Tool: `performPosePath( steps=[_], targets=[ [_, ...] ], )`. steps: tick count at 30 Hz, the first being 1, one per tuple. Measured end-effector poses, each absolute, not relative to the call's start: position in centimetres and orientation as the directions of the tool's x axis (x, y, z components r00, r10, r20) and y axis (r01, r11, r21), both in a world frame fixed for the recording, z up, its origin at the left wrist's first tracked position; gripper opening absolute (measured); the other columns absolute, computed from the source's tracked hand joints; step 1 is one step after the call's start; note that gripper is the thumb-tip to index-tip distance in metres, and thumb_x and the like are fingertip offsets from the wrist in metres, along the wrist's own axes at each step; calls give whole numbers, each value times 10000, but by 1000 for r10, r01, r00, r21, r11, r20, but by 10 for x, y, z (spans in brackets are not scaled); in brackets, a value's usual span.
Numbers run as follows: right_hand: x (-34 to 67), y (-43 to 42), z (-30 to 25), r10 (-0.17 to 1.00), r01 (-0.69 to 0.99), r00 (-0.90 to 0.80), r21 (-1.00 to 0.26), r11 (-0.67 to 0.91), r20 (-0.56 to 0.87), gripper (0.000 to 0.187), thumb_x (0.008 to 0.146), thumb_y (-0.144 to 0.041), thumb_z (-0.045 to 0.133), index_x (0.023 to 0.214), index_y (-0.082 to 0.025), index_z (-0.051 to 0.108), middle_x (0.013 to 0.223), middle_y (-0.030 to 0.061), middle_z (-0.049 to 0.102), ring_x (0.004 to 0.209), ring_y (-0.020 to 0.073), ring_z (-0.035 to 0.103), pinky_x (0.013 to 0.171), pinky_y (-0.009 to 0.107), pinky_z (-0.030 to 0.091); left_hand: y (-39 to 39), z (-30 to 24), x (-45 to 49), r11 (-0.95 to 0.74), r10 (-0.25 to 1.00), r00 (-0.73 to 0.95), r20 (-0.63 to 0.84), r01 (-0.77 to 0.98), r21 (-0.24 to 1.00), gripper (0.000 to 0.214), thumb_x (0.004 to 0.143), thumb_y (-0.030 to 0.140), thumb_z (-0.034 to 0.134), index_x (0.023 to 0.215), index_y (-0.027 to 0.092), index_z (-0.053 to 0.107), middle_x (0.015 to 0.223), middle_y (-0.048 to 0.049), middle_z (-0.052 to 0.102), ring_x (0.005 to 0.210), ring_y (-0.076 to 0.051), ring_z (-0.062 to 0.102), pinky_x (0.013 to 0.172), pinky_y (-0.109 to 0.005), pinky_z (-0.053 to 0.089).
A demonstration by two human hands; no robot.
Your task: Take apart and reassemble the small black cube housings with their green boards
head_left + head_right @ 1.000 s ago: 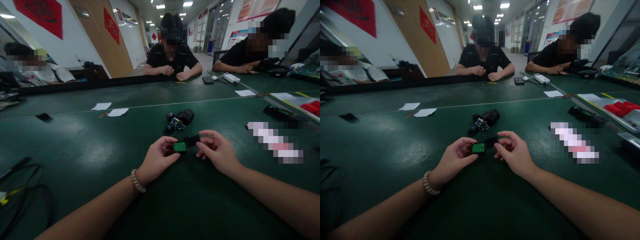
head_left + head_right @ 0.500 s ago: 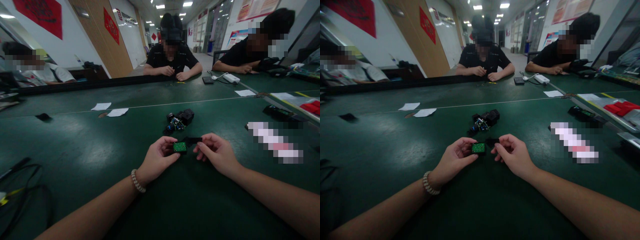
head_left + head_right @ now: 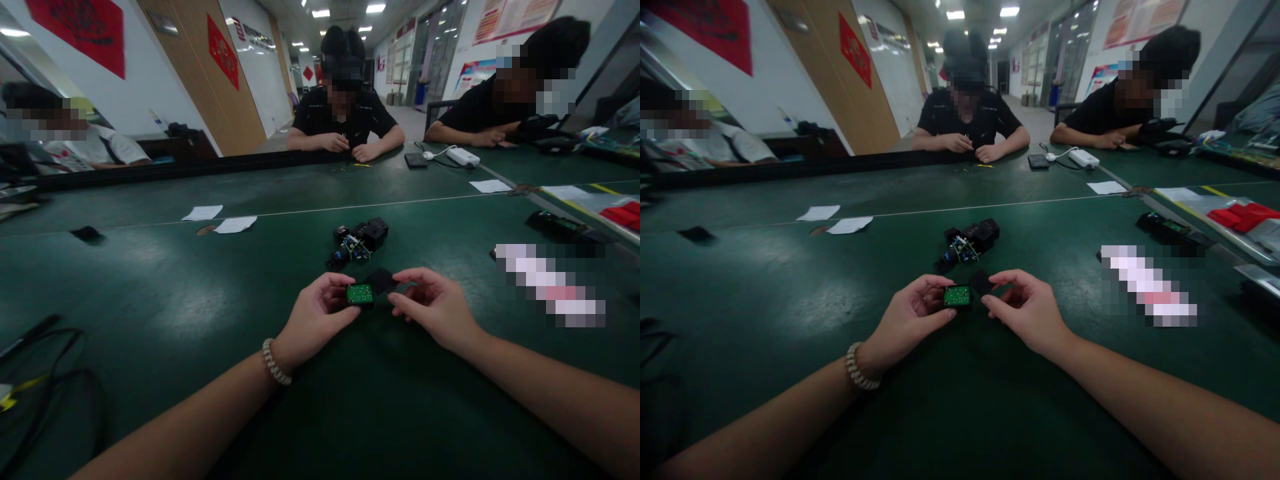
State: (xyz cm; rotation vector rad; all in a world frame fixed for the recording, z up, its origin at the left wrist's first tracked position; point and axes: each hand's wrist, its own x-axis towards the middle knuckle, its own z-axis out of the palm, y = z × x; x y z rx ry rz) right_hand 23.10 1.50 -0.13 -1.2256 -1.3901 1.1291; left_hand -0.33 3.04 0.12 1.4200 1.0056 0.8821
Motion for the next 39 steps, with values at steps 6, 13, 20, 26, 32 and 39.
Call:
performPosePath(
  steps=[6,13,20,26,32,39],
  targets=[
    [231,15,-1,995,142,-74,-987,74,64,356,775,-372,817,1051,-186,690,687,32,745,592,197,730,502,303,578,30,1,-4,9,933,356,-48,110,994,415,796,198,796,1175,194,626,1162,-80,737,1099,-250,718,971,-435,597],
    [230,16,-2,996,108,-59,-992,68,62,332,761,-344,806,1001,-205,625,682,5,709,580,180,709,479,282,549,30,3,-3,22,937,345,-57,103,994,417,780,186,794,1159,183,621,1134,-77,740,1080,-243,723,972,-429,594],
    [230,17,-3,995,99,-61,-991,89,84,338,766,-348,805,974,-222,570,760,1,687,572,159,693,468,266,529,31,1,-4,17,936,347,-54,107,994,420,790,194,801,1171,194,624,1143,-73,733,1087,-245,718,968,-433,595],
    [231,17,-4,994,98,-60,-991,93,87,370,767,-393,817,970,-227,556,819,9,684,569,149,686,464,259,516,30,1,-3,15,936,348,-49,100,995,410,796,198,799,1168,196,627,1148,-82,734,1093,-253,717,976,-447,590],
    [231,17,-3,994,117,-72,-989,87,79,362,774,-377,804,986,-227,553,879,29,699,581,147,687,467,263,523,30,2,-3,0,936,351,-40,112,994,413,789,193,794,1166,188,625,1135,-80,738,1084,-248,719,982,-448,586],
    [231,17,-3,994,122,-72,-988,92,84,351,782,-366,798,987,-226,549,866,22,686,574,140,676,468,261,522,30,2,-3,3,938,345,-41,110,994,405,787,198,796,1155,188,626,1129,-79,741,1078,-246,721,974,-437,587]
  ],
)
